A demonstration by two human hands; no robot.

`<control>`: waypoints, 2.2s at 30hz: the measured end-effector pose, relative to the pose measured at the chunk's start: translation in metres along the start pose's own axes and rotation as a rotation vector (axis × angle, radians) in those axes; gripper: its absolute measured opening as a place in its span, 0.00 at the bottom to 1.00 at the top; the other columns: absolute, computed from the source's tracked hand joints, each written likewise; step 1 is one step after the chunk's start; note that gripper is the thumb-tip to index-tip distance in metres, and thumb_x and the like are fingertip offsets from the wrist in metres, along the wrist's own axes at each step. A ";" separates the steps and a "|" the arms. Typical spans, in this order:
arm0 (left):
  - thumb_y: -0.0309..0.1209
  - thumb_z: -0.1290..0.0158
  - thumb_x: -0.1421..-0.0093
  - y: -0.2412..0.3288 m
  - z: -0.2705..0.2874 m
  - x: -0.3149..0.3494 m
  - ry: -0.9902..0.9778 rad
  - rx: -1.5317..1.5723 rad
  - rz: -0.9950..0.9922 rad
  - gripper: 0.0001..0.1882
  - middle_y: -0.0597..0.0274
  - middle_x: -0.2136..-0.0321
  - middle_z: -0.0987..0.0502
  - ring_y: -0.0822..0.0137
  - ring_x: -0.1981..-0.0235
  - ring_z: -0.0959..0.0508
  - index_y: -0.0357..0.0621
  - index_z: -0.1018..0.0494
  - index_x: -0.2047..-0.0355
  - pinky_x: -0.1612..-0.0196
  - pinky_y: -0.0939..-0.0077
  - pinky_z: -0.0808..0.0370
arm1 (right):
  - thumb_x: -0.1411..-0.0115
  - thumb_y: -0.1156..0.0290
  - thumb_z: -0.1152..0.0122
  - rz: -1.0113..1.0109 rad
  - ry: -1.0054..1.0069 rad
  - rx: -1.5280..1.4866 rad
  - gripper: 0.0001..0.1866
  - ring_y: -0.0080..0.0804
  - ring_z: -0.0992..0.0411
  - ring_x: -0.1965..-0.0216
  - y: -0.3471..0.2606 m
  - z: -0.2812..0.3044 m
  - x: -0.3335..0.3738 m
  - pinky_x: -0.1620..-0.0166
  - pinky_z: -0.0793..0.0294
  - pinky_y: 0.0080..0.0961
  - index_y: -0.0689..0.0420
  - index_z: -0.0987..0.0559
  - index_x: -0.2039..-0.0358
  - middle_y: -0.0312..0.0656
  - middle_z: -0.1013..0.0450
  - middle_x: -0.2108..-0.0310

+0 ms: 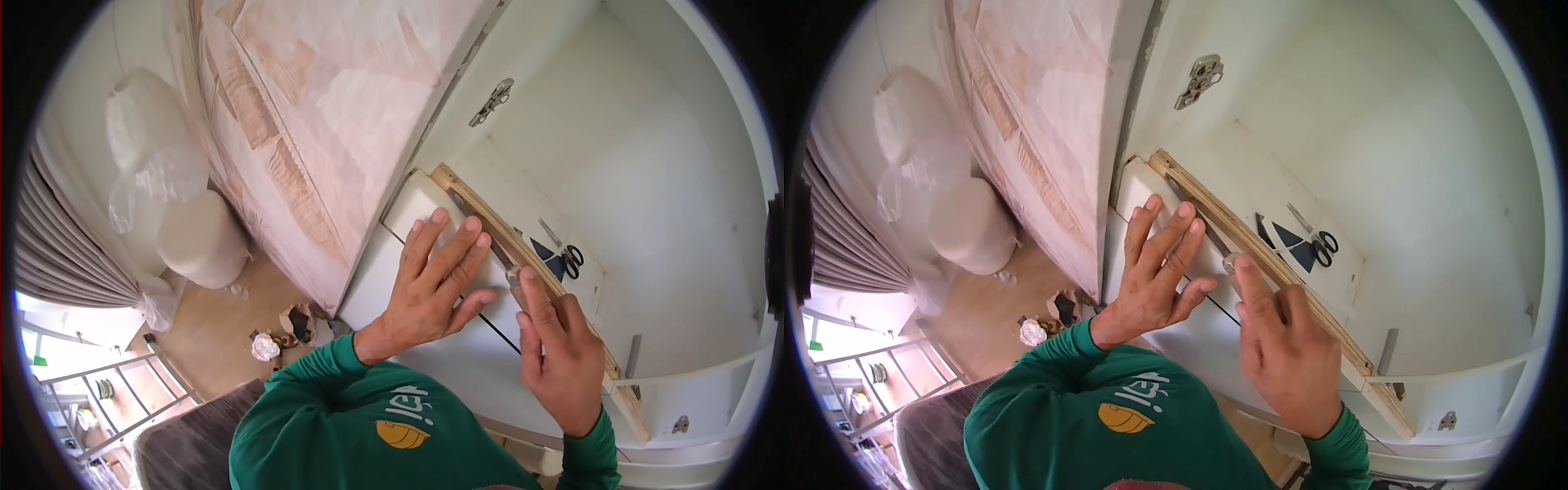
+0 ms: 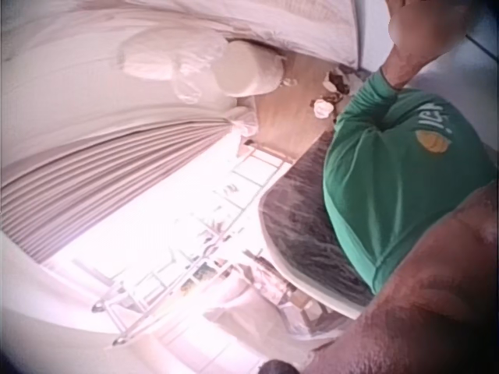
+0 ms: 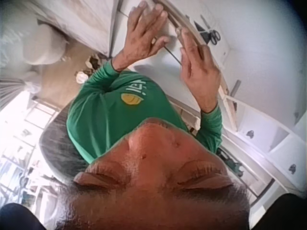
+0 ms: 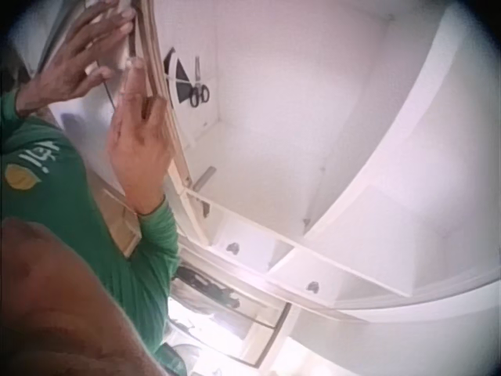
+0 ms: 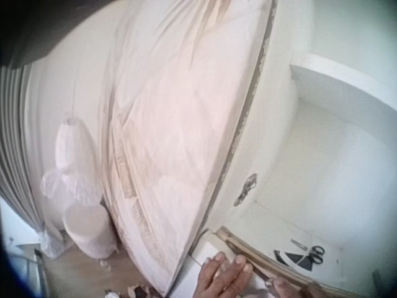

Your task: The person uses a small hand plane to smooth and level a wooden trim piece along the edge of a white cabinet shelf, then checks the fit by hand and applies a roll of white tape to the finished edge.

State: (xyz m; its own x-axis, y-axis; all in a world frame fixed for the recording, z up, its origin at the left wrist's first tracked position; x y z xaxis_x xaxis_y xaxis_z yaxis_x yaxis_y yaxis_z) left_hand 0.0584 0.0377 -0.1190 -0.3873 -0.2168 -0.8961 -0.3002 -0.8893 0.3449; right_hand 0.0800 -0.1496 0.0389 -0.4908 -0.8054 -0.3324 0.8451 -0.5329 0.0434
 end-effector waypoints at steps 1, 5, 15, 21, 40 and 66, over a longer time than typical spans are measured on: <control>0.53 0.42 0.22 0.001 -0.001 0.002 -0.008 -0.016 0.004 0.39 0.40 0.24 0.29 0.33 0.19 0.40 0.31 0.27 0.26 0.18 0.37 0.47 | 0.29 0.72 0.29 0.006 -0.006 -0.016 0.35 0.29 0.27 0.73 0.005 -0.002 0.000 0.72 0.24 0.34 0.43 0.24 0.22 0.37 0.31 0.66; 0.52 0.41 0.23 -0.004 0.003 -0.004 -0.032 -0.041 0.046 0.38 0.41 0.23 0.31 0.34 0.19 0.40 0.31 0.27 0.26 0.18 0.35 0.48 | 0.28 0.71 0.29 0.044 0.023 -0.017 0.35 0.31 0.26 0.73 -0.002 -0.006 -0.014 0.73 0.24 0.35 0.44 0.24 0.22 0.38 0.31 0.66; 0.51 0.41 0.23 0.002 0.017 -0.007 -0.109 -0.062 0.018 0.38 0.42 0.23 0.31 0.34 0.21 0.38 0.34 0.28 0.24 0.18 0.34 0.48 | 0.28 0.71 0.30 0.013 -0.005 -0.008 0.35 0.32 0.27 0.74 -0.010 -0.002 -0.011 0.73 0.24 0.35 0.45 0.25 0.22 0.37 0.30 0.66; 0.48 0.38 0.27 -0.001 0.021 -0.009 -0.081 -0.039 0.086 0.38 0.50 0.21 0.32 0.37 0.22 0.36 0.39 0.27 0.24 0.19 0.34 0.46 | 0.28 0.70 0.30 0.010 0.004 -0.014 0.33 0.31 0.27 0.74 -0.011 -0.005 -0.013 0.73 0.24 0.34 0.46 0.24 0.23 0.37 0.31 0.67; 0.48 0.39 0.26 -0.004 0.026 -0.011 -0.129 -0.024 0.067 0.37 0.46 0.22 0.32 0.36 0.23 0.36 0.37 0.27 0.25 0.21 0.31 0.44 | 0.27 0.70 0.32 0.019 0.016 -0.037 0.34 0.29 0.25 0.73 -0.010 -0.007 -0.008 0.74 0.23 0.32 0.46 0.26 0.21 0.37 0.29 0.66; 0.44 0.39 0.26 -0.008 0.035 -0.016 -0.157 -0.011 0.051 0.35 0.50 0.22 0.32 0.39 0.25 0.34 0.39 0.26 0.25 0.19 0.31 0.47 | 0.27 0.69 0.31 -0.017 -0.040 0.001 0.36 0.29 0.22 0.71 -0.017 -0.008 -0.007 0.75 0.23 0.33 0.45 0.27 0.20 0.37 0.30 0.64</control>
State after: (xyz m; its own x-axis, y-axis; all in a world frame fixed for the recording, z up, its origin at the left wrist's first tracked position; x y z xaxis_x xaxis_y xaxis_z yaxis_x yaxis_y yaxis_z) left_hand 0.0368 0.0619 -0.0978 -0.5338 -0.1968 -0.8224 -0.2671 -0.8835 0.3848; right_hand 0.0704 -0.1333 0.0332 -0.5135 -0.8057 -0.2952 0.8361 -0.5472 0.0390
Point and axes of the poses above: each hand's wrist, its own x-axis away from the middle knuckle, its own z-axis out of the back of the hand, y = z × x, the point moved 2 cm from there along -x, towards the middle knuckle
